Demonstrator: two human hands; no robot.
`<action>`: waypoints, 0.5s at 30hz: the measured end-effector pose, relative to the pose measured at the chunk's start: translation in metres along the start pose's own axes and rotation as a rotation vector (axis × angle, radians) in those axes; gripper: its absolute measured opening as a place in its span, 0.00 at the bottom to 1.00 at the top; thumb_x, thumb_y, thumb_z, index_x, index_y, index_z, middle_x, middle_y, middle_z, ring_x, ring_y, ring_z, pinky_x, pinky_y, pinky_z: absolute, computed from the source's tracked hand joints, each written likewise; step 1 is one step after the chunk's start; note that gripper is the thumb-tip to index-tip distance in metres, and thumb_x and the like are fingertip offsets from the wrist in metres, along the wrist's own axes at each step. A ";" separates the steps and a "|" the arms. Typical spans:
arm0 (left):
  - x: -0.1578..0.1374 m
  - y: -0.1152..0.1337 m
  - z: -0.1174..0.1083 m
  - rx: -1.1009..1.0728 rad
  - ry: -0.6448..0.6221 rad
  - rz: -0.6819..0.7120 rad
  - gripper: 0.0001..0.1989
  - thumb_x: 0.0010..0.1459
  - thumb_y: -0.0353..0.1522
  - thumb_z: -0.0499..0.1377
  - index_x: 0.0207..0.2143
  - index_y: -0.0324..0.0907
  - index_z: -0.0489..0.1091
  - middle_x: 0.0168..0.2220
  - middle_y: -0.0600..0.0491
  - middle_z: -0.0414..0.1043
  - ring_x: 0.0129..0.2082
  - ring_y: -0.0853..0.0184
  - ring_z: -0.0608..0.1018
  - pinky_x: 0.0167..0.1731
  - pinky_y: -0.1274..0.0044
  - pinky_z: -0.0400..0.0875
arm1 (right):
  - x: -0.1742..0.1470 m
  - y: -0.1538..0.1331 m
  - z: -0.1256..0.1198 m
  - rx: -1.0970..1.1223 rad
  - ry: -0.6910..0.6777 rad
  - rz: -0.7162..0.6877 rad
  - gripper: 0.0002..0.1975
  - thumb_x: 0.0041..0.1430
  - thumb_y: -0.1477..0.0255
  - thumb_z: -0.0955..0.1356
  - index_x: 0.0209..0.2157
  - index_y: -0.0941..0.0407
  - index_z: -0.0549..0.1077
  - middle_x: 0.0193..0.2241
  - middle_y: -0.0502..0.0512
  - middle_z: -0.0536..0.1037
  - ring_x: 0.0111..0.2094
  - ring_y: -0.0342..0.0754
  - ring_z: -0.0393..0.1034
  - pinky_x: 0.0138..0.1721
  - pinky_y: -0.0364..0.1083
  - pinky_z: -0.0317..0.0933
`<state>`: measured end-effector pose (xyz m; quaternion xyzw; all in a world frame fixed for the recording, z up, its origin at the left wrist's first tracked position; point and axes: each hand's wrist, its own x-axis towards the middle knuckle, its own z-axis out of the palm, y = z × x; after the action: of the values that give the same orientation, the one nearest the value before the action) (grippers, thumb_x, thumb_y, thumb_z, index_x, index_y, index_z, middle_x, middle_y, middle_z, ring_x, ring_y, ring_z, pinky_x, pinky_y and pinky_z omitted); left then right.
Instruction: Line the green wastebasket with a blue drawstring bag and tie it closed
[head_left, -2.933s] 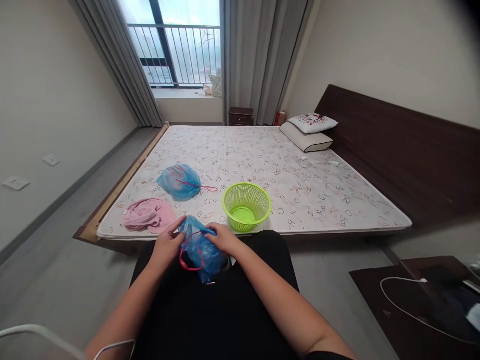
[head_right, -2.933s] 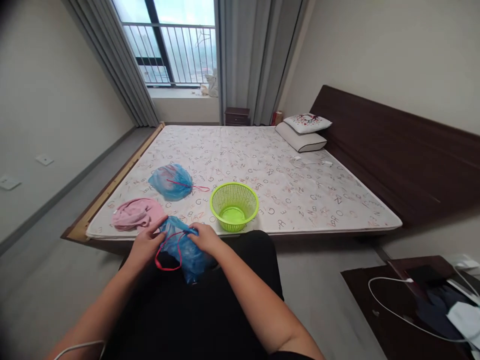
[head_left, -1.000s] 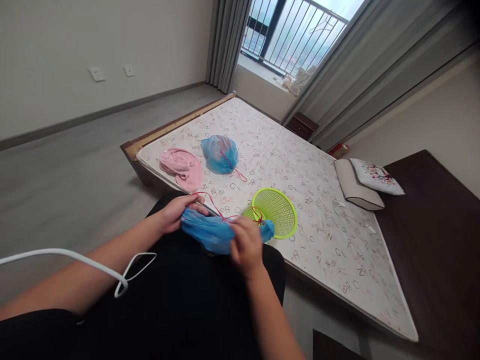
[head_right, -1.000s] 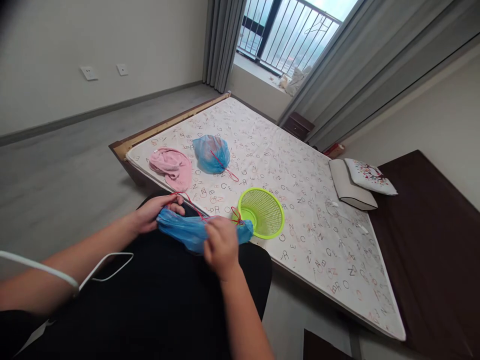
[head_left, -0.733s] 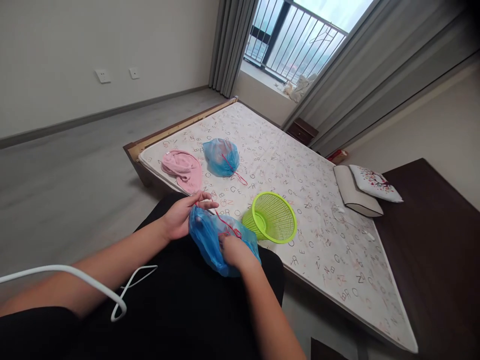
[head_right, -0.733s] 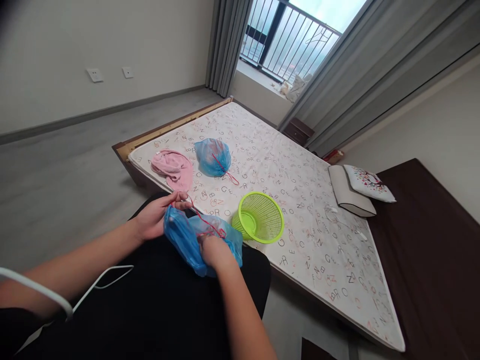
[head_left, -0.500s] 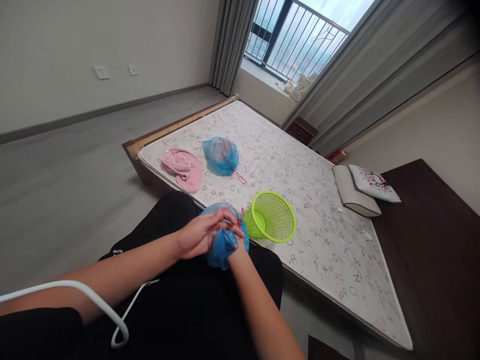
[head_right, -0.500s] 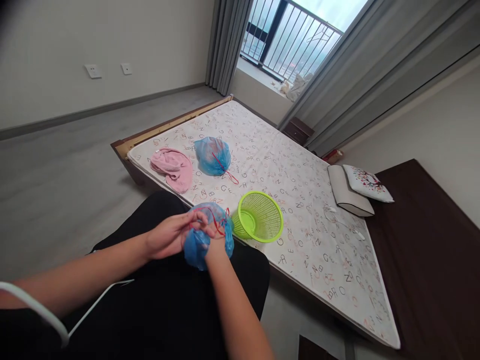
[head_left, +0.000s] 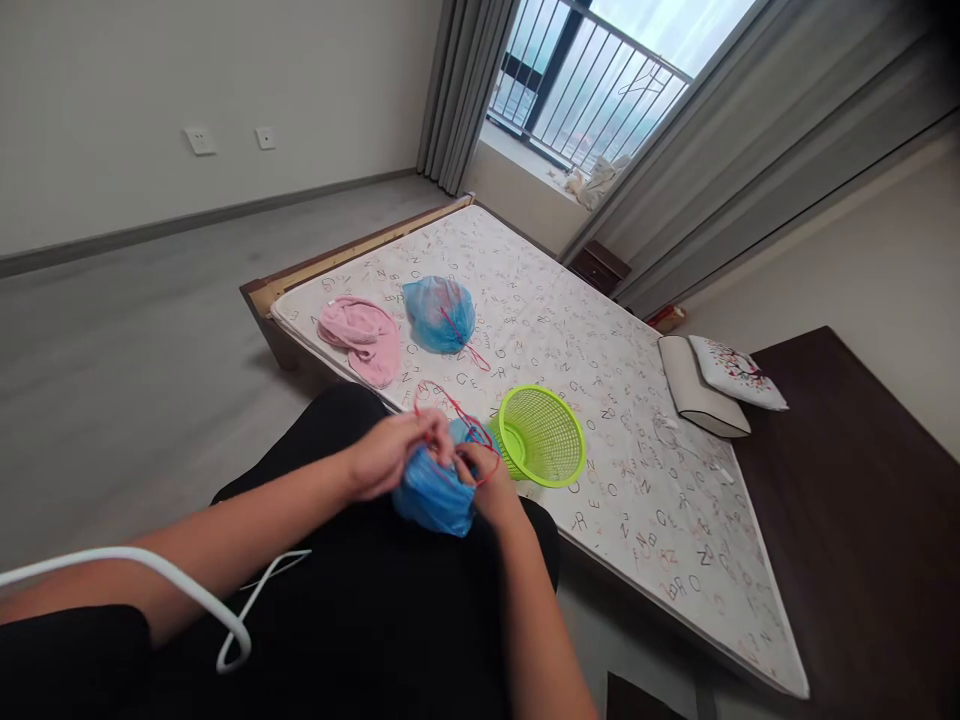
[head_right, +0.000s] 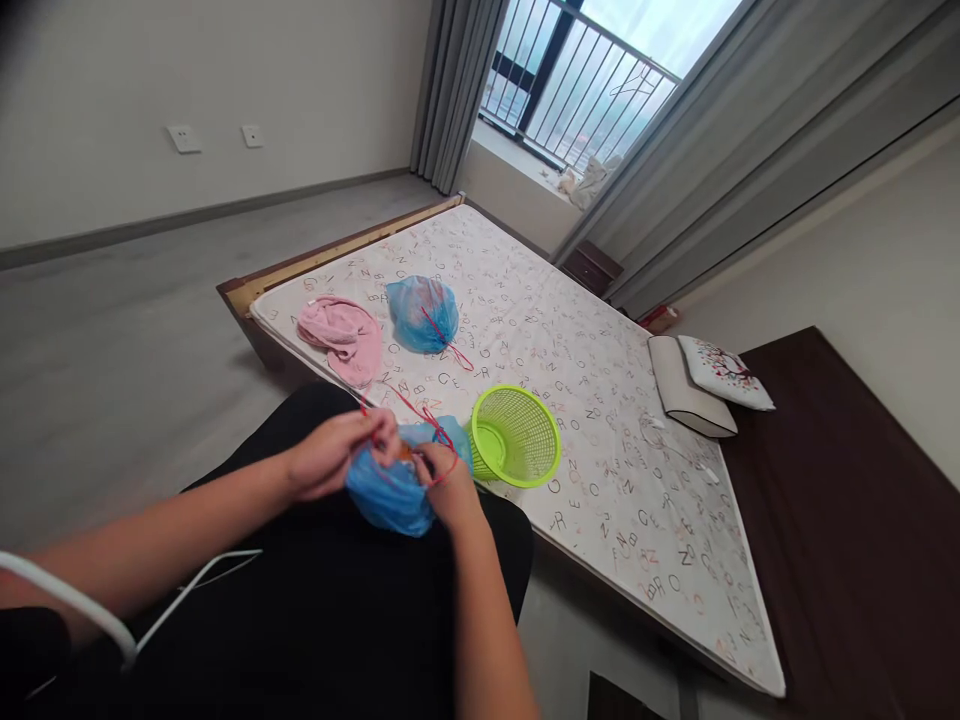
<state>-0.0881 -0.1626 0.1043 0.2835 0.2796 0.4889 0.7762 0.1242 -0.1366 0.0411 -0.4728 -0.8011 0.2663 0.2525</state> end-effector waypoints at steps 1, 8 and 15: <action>0.005 0.006 -0.014 0.007 0.128 0.040 0.21 0.59 0.47 0.67 0.29 0.42 0.64 0.23 0.55 0.68 0.23 0.71 0.68 0.26 0.79 0.64 | 0.003 0.005 -0.011 0.009 0.024 0.007 0.14 0.65 0.63 0.66 0.43 0.52 0.82 0.31 0.52 0.82 0.31 0.47 0.76 0.35 0.47 0.70; 0.011 0.035 -0.077 0.865 0.146 -0.160 0.21 0.49 0.47 0.72 0.37 0.42 0.76 0.26 0.57 0.69 0.24 0.69 0.68 0.24 0.79 0.58 | -0.019 -0.001 -0.055 0.171 0.444 0.263 0.24 0.65 0.59 0.68 0.58 0.57 0.75 0.23 0.44 0.67 0.24 0.43 0.63 0.30 0.44 0.63; -0.001 0.033 -0.068 1.136 -0.130 -0.285 0.11 0.47 0.37 0.73 0.21 0.43 0.76 0.21 0.55 0.73 0.19 0.69 0.67 0.21 0.78 0.52 | -0.010 -0.016 -0.055 0.334 0.800 0.344 0.20 0.66 0.58 0.69 0.52 0.58 0.75 0.27 0.48 0.70 0.28 0.44 0.66 0.33 0.45 0.66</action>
<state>-0.1571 -0.1399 0.0815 0.6438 0.4851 0.1348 0.5763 0.1550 -0.1417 0.0905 -0.6171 -0.4970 0.2264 0.5665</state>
